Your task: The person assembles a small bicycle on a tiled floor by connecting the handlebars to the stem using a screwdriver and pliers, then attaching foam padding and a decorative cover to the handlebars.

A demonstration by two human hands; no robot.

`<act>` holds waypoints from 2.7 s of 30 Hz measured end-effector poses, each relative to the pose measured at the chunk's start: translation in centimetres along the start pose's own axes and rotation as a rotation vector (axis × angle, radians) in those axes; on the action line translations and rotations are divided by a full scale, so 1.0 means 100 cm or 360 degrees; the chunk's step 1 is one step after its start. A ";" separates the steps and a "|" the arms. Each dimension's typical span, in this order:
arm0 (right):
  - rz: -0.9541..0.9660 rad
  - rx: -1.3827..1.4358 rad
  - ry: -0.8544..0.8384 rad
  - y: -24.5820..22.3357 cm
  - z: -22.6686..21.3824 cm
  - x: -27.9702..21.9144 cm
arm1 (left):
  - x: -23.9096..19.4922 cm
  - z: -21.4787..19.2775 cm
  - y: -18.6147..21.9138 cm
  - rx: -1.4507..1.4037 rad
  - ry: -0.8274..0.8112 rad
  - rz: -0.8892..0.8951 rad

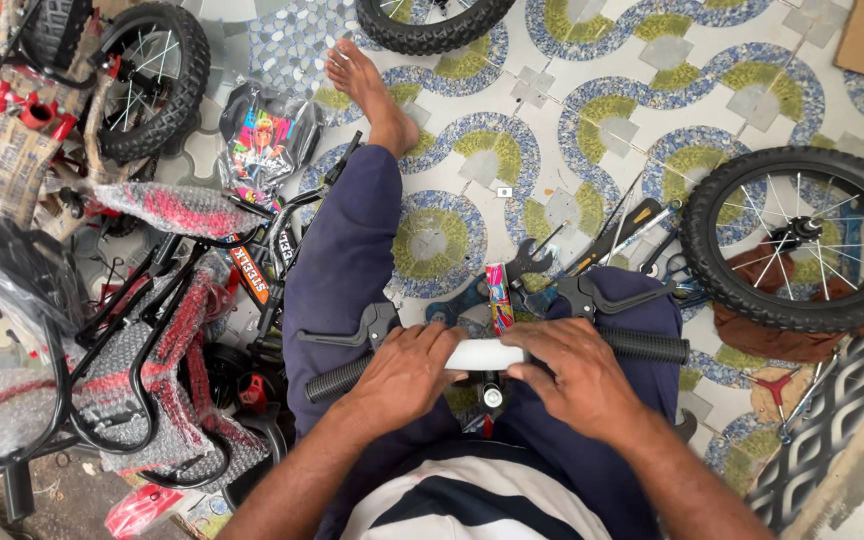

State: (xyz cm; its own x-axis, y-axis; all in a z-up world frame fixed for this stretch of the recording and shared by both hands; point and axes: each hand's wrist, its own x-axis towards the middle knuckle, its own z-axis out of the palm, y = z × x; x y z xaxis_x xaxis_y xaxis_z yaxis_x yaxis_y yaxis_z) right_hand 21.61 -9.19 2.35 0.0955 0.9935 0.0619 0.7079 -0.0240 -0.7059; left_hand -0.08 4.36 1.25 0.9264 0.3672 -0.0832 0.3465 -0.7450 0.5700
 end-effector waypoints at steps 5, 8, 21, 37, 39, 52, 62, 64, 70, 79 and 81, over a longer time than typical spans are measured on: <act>-0.0065 0.0190 -0.0299 0.015 -0.015 0.007 | -0.001 0.004 -0.002 -0.0063 -0.0055 -0.0082; 0.0066 0.0101 -0.0313 0.015 -0.010 0.013 | -0.001 0.006 -0.001 -0.0054 0.0050 -0.0053; -0.0179 -0.0295 -0.0169 0.018 -0.010 0.017 | 0.009 0.030 0.003 0.0350 0.0086 -0.0039; 0.1604 -0.0060 0.0836 0.237 -0.049 -0.081 | 0.015 0.019 0.006 0.0066 -0.0147 -0.0218; 0.1738 -0.0121 0.0589 0.297 -0.024 -0.078 | 0.013 0.015 0.014 0.0366 0.0196 0.0024; 0.1832 -0.0160 0.0291 0.422 0.058 -0.035 | -0.007 0.029 0.007 0.0269 0.0338 -0.0017; 0.1606 0.0964 0.1210 0.347 -0.026 -0.099 | -0.016 -0.004 0.026 -0.0193 0.0621 -0.0171; 0.1467 0.1257 0.1365 0.313 -0.048 -0.111 | -0.027 -0.010 0.019 -0.0395 0.0779 -0.0242; 0.1030 0.1769 0.1284 0.211 -0.082 -0.130 | -0.028 -0.032 0.001 -0.1470 0.1148 -0.0678; 0.0585 0.1496 -0.0084 0.024 0.008 -0.047 | -0.004 -0.013 0.045 -0.2055 0.0362 -0.0296; 0.0635 0.1920 -0.0215 0.012 0.004 -0.032 | -0.014 -0.006 0.030 -0.1407 0.0544 -0.0096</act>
State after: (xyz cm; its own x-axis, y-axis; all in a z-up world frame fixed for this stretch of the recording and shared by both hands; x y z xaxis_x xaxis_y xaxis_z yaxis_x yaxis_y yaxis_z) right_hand 21.87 -12.33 0.97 0.0321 0.9458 -0.3232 -0.4416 -0.2766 -0.8535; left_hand -0.45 1.97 3.60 0.7688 0.6388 0.0311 0.0256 -0.0794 0.9965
